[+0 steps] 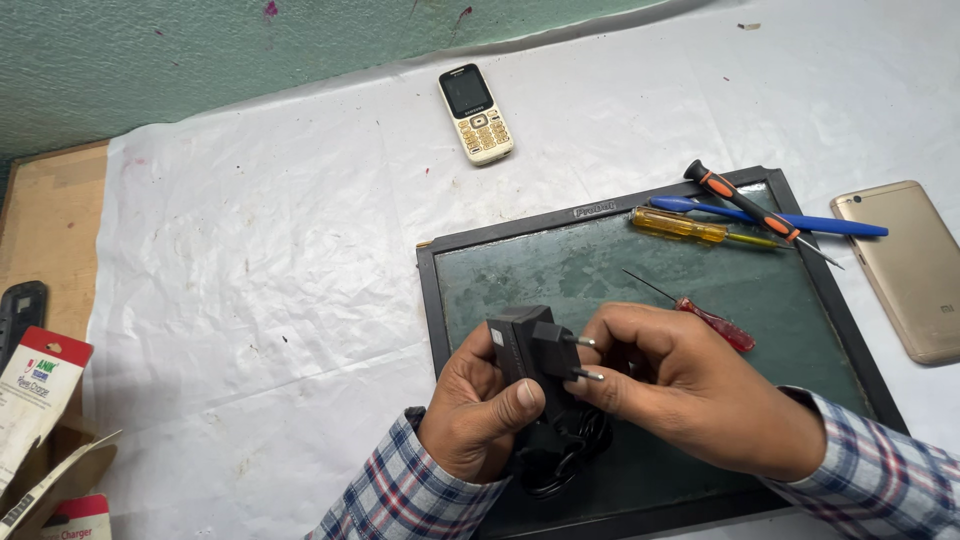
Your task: The person opens the casing of a wall charger adapter, works on its internal circuit board and wires, then reassembles the charger and sets it aside. They then pick up a feature phone, remove its back cover and battery, and pick up a screwdriver to continue working on the phone.
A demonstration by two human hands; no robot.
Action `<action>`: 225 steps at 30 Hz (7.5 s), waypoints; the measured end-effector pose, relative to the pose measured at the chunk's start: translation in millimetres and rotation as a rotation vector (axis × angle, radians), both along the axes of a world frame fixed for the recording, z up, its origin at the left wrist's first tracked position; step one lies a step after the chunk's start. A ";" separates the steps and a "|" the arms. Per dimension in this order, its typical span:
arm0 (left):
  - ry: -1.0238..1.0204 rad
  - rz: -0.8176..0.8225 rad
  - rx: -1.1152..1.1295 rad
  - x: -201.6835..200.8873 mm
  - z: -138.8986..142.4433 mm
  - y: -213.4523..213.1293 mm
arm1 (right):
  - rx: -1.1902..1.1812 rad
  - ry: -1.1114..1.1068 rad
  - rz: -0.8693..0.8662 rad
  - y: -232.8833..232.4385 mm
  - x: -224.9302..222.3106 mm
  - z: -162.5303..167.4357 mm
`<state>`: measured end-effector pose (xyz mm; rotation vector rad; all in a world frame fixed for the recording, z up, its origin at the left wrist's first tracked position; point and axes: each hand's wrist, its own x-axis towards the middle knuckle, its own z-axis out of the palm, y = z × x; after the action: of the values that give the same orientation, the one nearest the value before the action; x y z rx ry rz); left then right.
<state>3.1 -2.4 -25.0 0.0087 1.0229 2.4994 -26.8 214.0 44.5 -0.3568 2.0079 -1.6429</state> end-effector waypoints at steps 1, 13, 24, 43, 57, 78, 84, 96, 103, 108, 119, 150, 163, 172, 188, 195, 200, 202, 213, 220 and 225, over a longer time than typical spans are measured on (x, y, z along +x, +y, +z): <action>0.003 0.004 -0.002 0.5 -1.2 -0.6 | -0.016 -0.051 -0.003 1.8 0.4 0.3; 0.079 0.032 -0.048 2.9 -6.2 -3.1 | 0.191 0.500 -0.001 -3.9 23.5 13.4; 0.120 -0.285 0.381 -9.6 18.9 -23.5 | 0.340 1.033 0.092 -9.1 -10.2 32.7; 0.018 -0.078 -0.224 -7.4 16.0 -10.8 | 0.338 1.224 0.212 -13.6 3.1 5.7; 0.087 -0.007 -0.399 -3.1 10.1 -7.3 | 0.315 1.100 0.111 9.7 9.2 12.7; 0.062 0.080 -0.379 -5.5 8.9 -7.1 | 0.911 0.618 -0.190 98.3 -28.6 14.6; 0.074 0.081 -0.385 -5.1 14.9 -6.0 | 1.008 0.372 -0.121 74.4 -21.7 8.3; 0.108 0.087 -0.309 -4.2 12.8 -7.6 | 0.748 0.575 -0.241 69.8 18.9 7.6; 0.126 0.092 -0.350 -0.6 14.0 -6.1 | 0.647 0.642 0.049 44.2 43.2 -1.0; 0.117 0.084 -0.368 0.5 15.9 -4.9 | 0.669 0.651 0.075 37.6 45.7 -2.6; 0.124 0.074 -0.380 0.7 21.1 -5.0 | 0.710 0.662 0.079 35.4 43.5 -4.4; 0.479 0.120 -0.745 8.7 31.9 -8.4 | 0.788 0.605 0.054 39.2 42.8 -5.6; 0.721 0.130 -0.892 5.9 27.1 -15.1 | 0.595 0.544 0.073 45.0 45.2 -20.4; 0.755 0.095 -0.889 9.2 17.0 -13.6 | 0.707 0.118 0.043 44.8 46.4 -26.7; 0.759 -0.024 -0.890 8.8 14.7 -9.2 | 0.670 0.351 0.035 39.1 32.6 -18.9; 0.741 -0.043 -0.863 9.1 19.6 -10.5 | 0.408 0.473 0.046 44.6 35.9 -25.9; 0.728 -0.054 -0.853 9.4 20.1 -11.3 | 0.680 0.281 0.027 44.4 34.8 -24.3; 0.706 -0.069 -0.834 9.5 20.5 -11.2 | 0.719 0.249 0.009 43.2 34.3 -24.0; 0.710 -0.062 -0.823 9.1 19.8 -10.8 | 0.390 0.474 0.041 42.7 35.9 -23.7; 0.690 -0.079 -0.836 9.6 22.3 -11.4 | 0.714 0.240 0.025 40.7 33.1 -21.1; 0.656 -0.093 -0.821 8.9 23.4 -10.9 | 0.544 0.367 0.023 41.1 36.2 -22.0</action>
<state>12.0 -13.3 -1.6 0.6338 2.1734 1.8313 9.5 255.1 22.5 -0.4958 2.6043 -1.0013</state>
